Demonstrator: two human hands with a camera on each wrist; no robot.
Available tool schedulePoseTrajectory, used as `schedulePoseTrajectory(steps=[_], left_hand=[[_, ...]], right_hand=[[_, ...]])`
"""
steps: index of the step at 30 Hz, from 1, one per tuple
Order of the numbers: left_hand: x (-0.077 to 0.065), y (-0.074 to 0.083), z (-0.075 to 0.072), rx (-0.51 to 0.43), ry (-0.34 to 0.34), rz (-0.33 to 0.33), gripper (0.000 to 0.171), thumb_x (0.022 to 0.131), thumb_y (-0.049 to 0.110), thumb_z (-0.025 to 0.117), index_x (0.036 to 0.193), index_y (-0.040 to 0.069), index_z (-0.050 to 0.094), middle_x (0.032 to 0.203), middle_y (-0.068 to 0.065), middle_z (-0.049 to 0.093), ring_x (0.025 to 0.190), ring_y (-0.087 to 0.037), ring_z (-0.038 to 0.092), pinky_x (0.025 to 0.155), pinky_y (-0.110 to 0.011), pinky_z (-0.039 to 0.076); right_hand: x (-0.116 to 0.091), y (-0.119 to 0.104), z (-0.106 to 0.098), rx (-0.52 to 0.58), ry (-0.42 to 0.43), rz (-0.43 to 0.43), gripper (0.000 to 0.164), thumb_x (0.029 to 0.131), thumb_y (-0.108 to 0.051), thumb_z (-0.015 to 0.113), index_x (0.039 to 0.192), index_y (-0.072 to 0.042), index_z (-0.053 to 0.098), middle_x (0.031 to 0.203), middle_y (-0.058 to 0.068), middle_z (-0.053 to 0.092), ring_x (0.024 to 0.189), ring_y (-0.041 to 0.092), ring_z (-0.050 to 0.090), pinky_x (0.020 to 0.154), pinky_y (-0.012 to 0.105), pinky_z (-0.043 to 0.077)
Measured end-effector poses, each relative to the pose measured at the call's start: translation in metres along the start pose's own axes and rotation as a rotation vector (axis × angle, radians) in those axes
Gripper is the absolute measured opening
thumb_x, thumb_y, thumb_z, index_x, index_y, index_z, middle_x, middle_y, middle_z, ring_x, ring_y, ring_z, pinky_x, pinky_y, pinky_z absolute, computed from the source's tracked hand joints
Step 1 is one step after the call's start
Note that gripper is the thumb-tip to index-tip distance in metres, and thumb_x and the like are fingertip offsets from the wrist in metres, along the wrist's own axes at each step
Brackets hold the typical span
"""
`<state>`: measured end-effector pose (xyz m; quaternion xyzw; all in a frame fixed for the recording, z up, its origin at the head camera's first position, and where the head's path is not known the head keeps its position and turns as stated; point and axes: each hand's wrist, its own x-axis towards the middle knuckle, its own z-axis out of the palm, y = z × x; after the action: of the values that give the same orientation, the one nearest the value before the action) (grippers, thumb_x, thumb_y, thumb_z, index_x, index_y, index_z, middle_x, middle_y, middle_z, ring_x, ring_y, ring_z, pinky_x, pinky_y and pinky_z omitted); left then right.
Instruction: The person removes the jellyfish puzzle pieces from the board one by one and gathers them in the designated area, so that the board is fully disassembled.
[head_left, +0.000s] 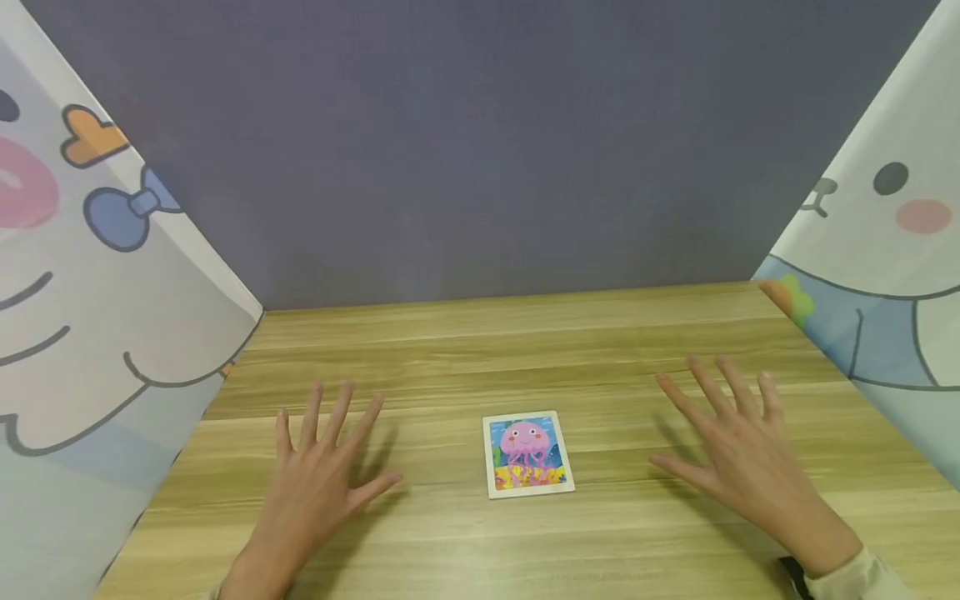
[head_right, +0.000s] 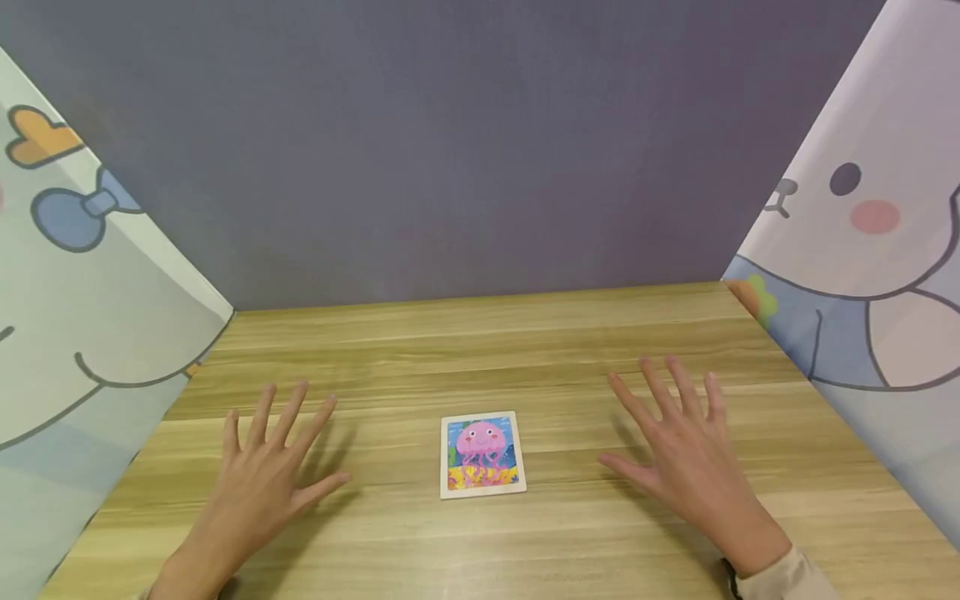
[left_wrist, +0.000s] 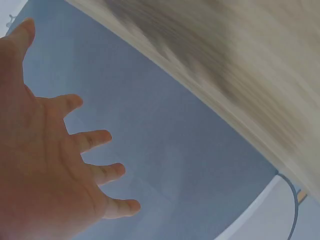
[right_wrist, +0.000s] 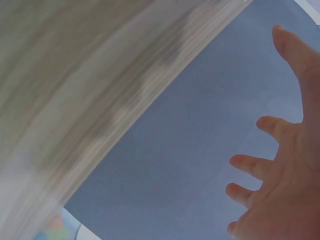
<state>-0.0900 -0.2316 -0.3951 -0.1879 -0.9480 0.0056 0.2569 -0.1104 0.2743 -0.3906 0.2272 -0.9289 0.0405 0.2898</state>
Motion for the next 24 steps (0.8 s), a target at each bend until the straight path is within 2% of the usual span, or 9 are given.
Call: schedulePoseTrajectory(steps=[5,9,12,16,20,24], left_hand=[[0.002,0.008,-0.001,-0.019,-0.047,0.02,0.088,0.081,0.081,0.05,0.151,0.027,0.045,0.156,-0.014,0.038,0.143,-0.047,0.026,0.103,-0.077,0.021],[0.007,0.019,-0.003,-0.079,-0.12,0.05,0.08,0.087,0.074,0.053,0.15,0.024,0.047,0.155,-0.014,0.039,0.142,-0.046,0.03,0.105,-0.074,0.02],[0.011,0.03,-0.003,-0.129,-0.142,0.095,0.075,0.088,0.068,0.057,0.146,0.021,0.052,0.153,-0.014,0.042,0.141,-0.044,0.034,0.107,-0.072,0.02],[0.018,0.043,-0.002,-0.177,-0.155,0.173,0.068,0.09,0.062,0.06,0.141,0.018,0.057,0.15,-0.013,0.045,0.138,-0.04,0.039,0.107,-0.07,0.026],[0.025,0.056,0.0,-0.221,-0.187,0.24,0.063,0.091,0.056,0.063,0.139,0.014,0.058,0.149,-0.013,0.046,0.137,-0.038,0.041,0.107,-0.067,0.031],[0.031,0.069,0.003,-0.223,-0.248,0.315,0.063,0.095,0.056,0.058,0.14,0.012,0.056,0.15,-0.014,0.044,0.138,-0.038,0.04,0.108,-0.061,0.035]], right_hand=[[0.006,-0.005,0.0,0.03,-0.004,-0.026,0.091,0.079,-0.08,0.054,0.15,-0.023,0.046,0.147,0.022,0.045,0.14,0.046,0.03,0.111,0.072,0.011],[0.013,-0.012,0.0,0.094,-0.02,-0.044,0.083,0.085,-0.069,0.061,0.146,-0.015,0.05,0.141,0.022,0.049,0.13,0.046,0.041,0.103,0.072,0.026],[0.018,-0.02,-0.001,0.174,-0.055,-0.047,0.073,0.086,-0.05,0.073,0.142,-0.009,0.053,0.134,0.02,0.054,0.121,0.041,0.05,0.094,0.066,0.037],[0.028,-0.03,0.001,0.267,-0.083,-0.073,0.058,0.085,-0.027,0.078,0.135,-0.004,0.058,0.124,0.012,0.06,0.111,0.031,0.059,0.089,0.054,0.049],[0.04,-0.04,0.008,0.31,-0.123,-0.115,0.046,0.087,-0.021,0.077,0.127,-0.002,0.063,0.119,0.011,0.064,0.107,0.027,0.063,0.084,0.045,0.055],[0.05,-0.052,0.015,0.367,-0.213,-0.103,0.039,0.091,-0.021,0.074,0.124,-0.002,0.065,0.119,0.013,0.065,0.108,0.027,0.064,0.084,0.042,0.057]])
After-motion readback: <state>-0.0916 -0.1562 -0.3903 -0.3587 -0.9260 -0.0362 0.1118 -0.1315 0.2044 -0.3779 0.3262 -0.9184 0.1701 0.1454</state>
